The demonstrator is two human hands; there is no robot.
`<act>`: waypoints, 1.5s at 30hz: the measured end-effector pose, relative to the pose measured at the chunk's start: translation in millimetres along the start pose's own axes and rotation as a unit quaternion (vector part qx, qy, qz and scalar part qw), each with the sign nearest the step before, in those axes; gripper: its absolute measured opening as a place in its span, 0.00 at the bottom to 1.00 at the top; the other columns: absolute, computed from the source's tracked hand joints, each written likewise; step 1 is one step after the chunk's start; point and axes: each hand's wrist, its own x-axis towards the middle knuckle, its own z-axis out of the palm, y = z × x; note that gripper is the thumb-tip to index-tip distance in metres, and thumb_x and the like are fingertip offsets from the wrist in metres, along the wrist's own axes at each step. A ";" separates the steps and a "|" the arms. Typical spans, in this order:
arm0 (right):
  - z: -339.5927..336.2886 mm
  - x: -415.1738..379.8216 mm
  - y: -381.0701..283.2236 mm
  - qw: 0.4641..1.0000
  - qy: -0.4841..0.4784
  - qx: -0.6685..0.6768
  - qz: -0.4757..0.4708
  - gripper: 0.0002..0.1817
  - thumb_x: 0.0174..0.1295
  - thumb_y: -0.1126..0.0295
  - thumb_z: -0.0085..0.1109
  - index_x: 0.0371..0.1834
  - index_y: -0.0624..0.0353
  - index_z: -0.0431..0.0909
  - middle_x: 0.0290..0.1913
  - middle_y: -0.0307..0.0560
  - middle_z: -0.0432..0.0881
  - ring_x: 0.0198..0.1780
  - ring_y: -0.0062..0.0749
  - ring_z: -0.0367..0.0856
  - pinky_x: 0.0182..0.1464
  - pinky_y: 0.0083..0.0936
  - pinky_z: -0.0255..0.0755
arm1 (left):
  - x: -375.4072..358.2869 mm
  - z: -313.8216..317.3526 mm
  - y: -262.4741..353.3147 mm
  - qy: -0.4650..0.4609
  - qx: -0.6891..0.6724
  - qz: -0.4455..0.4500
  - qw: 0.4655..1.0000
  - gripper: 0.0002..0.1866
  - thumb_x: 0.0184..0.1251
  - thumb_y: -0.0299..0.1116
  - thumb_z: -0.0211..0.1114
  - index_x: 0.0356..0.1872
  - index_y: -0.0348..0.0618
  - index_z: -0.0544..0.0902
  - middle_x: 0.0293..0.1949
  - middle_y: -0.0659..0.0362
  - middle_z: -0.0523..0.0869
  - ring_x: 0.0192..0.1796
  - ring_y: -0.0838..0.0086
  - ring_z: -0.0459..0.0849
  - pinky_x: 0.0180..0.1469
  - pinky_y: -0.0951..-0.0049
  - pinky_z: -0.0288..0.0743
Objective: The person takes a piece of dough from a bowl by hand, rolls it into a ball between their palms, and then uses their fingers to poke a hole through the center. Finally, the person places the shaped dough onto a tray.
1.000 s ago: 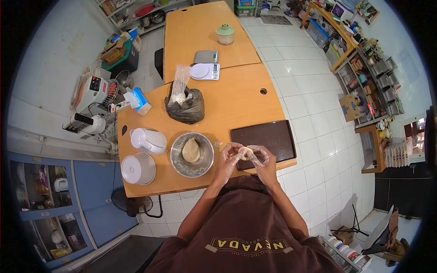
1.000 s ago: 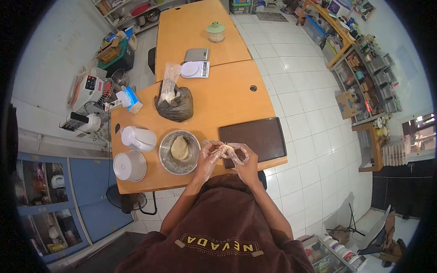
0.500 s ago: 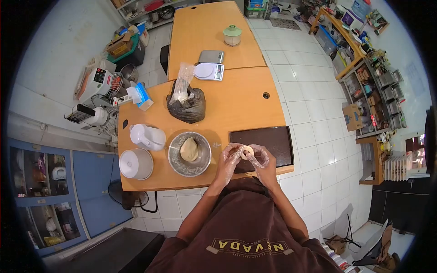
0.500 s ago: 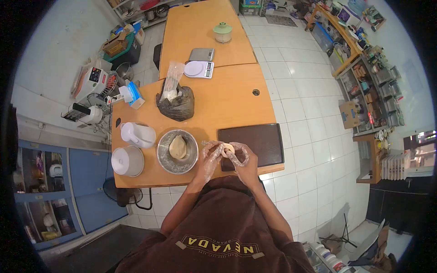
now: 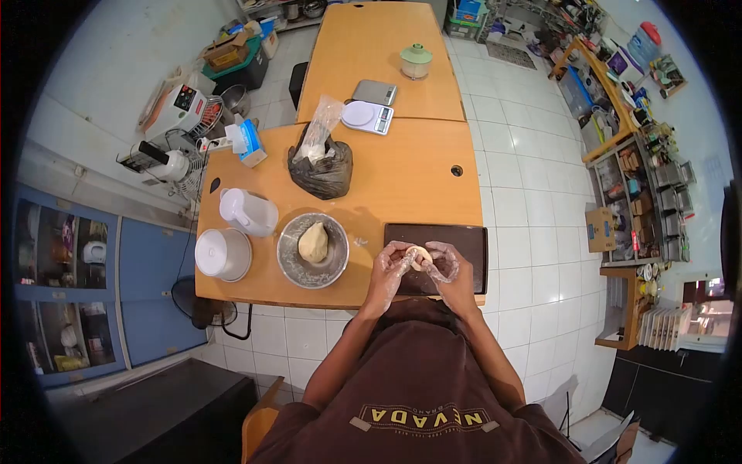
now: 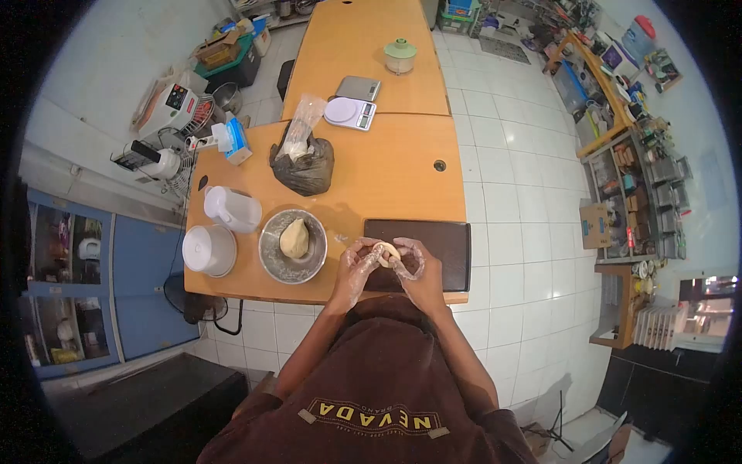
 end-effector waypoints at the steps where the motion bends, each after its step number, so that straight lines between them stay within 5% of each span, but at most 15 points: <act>1: -1.9 2.1 0.2 1.000 -0.002 0.003 -0.003 0.19 0.69 0.80 0.68 0.62 0.65 0.82 0.48 0.47 0.90 0.51 0.25 0.88 0.56 0.26 0.82 | -0.4 1.2 -0.5 0.004 -0.024 -0.012 1.000 0.10 0.82 0.30 0.64 0.56 0.37 0.81 0.49 0.57 0.87 0.56 0.73 0.87 0.63 0.67 0.82; 13: -15.3 12.8 8.9 0.999 -0.020 0.051 0.001 0.18 0.71 0.80 0.67 0.63 0.66 0.80 0.48 0.45 0.89 0.51 0.23 0.86 0.57 0.24 0.80 | 8.5 12.6 -10.2 0.027 -0.156 -0.010 0.987 0.09 0.82 0.31 0.64 0.56 0.39 0.81 0.53 0.58 0.85 0.57 0.70 0.88 0.66 0.61 0.83; 17: -17.5 16.3 12.6 0.997 -0.018 0.081 0.005 0.18 0.71 0.80 0.67 0.64 0.65 0.80 0.46 0.41 0.87 0.49 0.20 0.84 0.55 0.22 0.79 | 10.6 15.2 -8.7 0.045 -0.168 -0.033 0.984 0.07 0.83 0.32 0.63 0.53 0.42 0.81 0.53 0.59 0.86 0.55 0.72 0.89 0.61 0.68 0.83; 30: -39.5 21.8 15.1 0.991 -0.049 0.128 0.009 0.21 0.71 0.83 0.65 0.67 0.64 0.77 0.47 0.39 0.83 0.48 0.18 0.82 0.52 0.19 0.78 | 20.7 29.4 -27.1 0.024 -0.180 -0.017 0.983 0.13 0.82 0.29 0.64 0.61 0.40 0.80 0.55 0.57 0.86 0.57 0.72 0.87 0.63 0.66 0.83; 39: -52.0 22.5 35.2 0.985 -0.031 0.164 0.030 0.19 0.73 0.82 0.65 0.65 0.64 0.77 0.45 0.39 0.84 0.48 0.19 0.83 0.54 0.20 0.78 | 14.4 39.7 -38.6 0.078 0.154 0.013 0.985 0.15 0.73 0.20 0.67 0.58 0.35 0.81 0.51 0.57 0.87 0.57 0.74 0.86 0.63 0.73 0.80; 45: -50.0 15.9 57.4 0.995 -0.081 0.056 0.032 0.17 0.71 0.78 0.70 0.61 0.65 0.81 0.47 0.43 0.88 0.49 0.22 0.86 0.54 0.22 0.81 | 2.0 38.8 -47.5 0.115 0.187 0.058 0.974 0.12 0.76 0.21 0.67 0.57 0.32 0.82 0.50 0.54 0.90 0.52 0.72 0.89 0.60 0.72 0.82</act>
